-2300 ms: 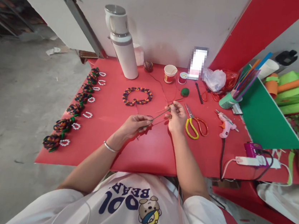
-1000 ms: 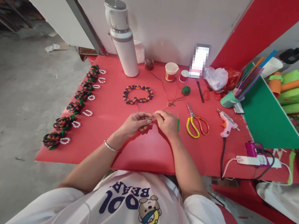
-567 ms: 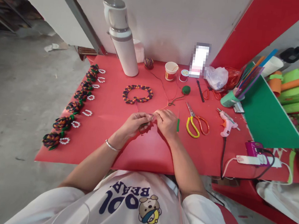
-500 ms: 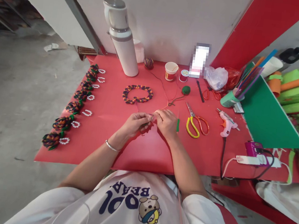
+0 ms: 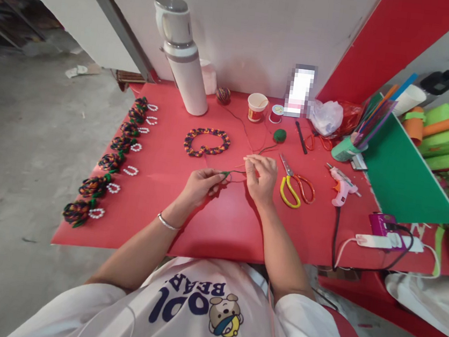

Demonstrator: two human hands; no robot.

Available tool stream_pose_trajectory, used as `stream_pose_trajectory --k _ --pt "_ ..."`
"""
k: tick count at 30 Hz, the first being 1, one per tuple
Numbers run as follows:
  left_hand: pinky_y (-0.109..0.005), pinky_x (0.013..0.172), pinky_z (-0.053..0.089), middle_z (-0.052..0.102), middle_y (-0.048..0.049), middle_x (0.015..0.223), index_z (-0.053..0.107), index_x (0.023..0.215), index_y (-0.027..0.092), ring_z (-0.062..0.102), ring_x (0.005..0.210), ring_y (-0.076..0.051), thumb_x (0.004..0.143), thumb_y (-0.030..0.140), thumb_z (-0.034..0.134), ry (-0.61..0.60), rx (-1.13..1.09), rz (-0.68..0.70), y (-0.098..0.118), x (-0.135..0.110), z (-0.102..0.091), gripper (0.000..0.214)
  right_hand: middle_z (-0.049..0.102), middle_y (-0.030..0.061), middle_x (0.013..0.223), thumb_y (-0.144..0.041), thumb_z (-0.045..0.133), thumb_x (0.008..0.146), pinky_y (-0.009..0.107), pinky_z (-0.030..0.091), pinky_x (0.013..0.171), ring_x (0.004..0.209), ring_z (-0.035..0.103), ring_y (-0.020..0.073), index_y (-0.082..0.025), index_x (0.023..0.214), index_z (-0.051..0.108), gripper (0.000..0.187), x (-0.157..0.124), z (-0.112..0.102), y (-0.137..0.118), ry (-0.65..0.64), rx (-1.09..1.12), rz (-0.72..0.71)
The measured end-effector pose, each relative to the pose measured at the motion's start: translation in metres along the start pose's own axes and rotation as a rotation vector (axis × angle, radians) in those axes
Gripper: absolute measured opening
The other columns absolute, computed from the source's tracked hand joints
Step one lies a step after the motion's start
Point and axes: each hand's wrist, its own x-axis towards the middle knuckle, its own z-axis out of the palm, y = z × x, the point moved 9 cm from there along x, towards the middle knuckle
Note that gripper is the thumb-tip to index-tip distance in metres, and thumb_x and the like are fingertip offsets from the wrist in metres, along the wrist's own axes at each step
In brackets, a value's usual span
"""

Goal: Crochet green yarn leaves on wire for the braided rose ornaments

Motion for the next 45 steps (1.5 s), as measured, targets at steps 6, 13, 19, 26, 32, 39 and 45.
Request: stream_pose_trajectory --k 6,13,19,26,32,39,45 --pt "-0.021 0.036 0.034 0.06 0.0017 0.052 0.071 0.075 0.013 0.043 0.038 -0.007 0.067 0.042 0.085 0.005 0.104 0.119 0.008 0.0 0.0 0.033 0.08 0.0034 0.101 -0.046 0.066 0.095 0.044 0.045 0.101 0.106 0.063 0.0254 -0.029 0.103 0.077 0.022 -0.012 0.035 -0.012 -0.238 -0.024 -0.101" --pt "-0.022 0.036 0.027 0.054 -0.0004 0.045 0.067 0.064 0.014 0.042 0.035 -0.008 0.075 0.075 0.071 0.02 0.187 0.151 0.009 0.0 -0.002 0.061 0.076 0.0054 0.083 -0.045 0.056 0.101 0.037 0.047 0.084 0.089 0.065 0.0228 -0.024 0.082 0.073 0.033 -0.012 0.036 0.007 -0.183 0.015 0.024" --pt "-0.022 0.041 0.038 0.068 -0.0056 0.065 0.073 0.082 0.012 0.057 0.048 -0.011 0.074 0.078 0.069 0.02 0.064 0.108 0.01 -0.003 -0.001 0.066 0.075 0.0048 0.081 -0.05 0.056 0.1 0.037 0.046 0.084 0.086 0.064 0.022 -0.024 0.08 0.073 0.037 -0.009 0.033 0.01 -0.207 0.016 0.031" --pt "-0.024 0.048 0.048 0.063 0.0008 0.057 0.076 0.082 0.013 0.054 0.048 -0.01 0.068 0.042 0.085 0.008 0.232 0.141 0.019 -0.01 0.003 0.034 0.075 0.0048 0.079 -0.059 0.049 0.1 0.036 0.049 0.082 0.083 0.066 0.0209 -0.023 0.075 0.073 0.05 -0.01 0.038 0.002 -0.273 0.199 0.087" --pt "-0.025 0.042 0.046 0.06 0.0027 0.054 0.07 0.081 0.014 0.049 0.04 -0.009 0.07 0.046 0.082 0.005 0.233 0.106 0.015 -0.009 0.003 0.035 0.078 0.0047 0.083 -0.061 0.056 0.096 0.036 0.051 0.081 0.086 0.069 0.0213 -0.024 0.086 0.079 0.045 -0.012 0.043 0.001 -0.333 0.29 0.084" --pt "-0.023 0.043 0.038 0.061 0.0008 0.055 0.069 0.074 0.014 0.046 0.042 -0.007 0.063 0.047 0.088 -0.02 0.262 0.088 0.015 -0.008 0.005 0.04 0.078 0.0042 0.079 -0.038 0.068 0.09 0.034 0.051 0.078 0.08 0.069 0.0198 -0.023 0.077 0.078 0.023 -0.014 0.043 0.008 -0.217 0.292 0.138" --pt "-0.022 0.044 0.032 0.065 -0.0019 0.064 0.069 0.08 0.014 0.05 0.047 -0.008 0.063 0.059 0.087 0.004 0.204 0.048 0.008 -0.009 0.002 0.051 0.076 0.0018 0.072 -0.041 0.069 0.087 0.029 0.046 0.066 0.068 0.065 0.0163 -0.022 0.073 0.078 0.025 -0.013 0.041 0.011 -0.281 0.381 0.217"
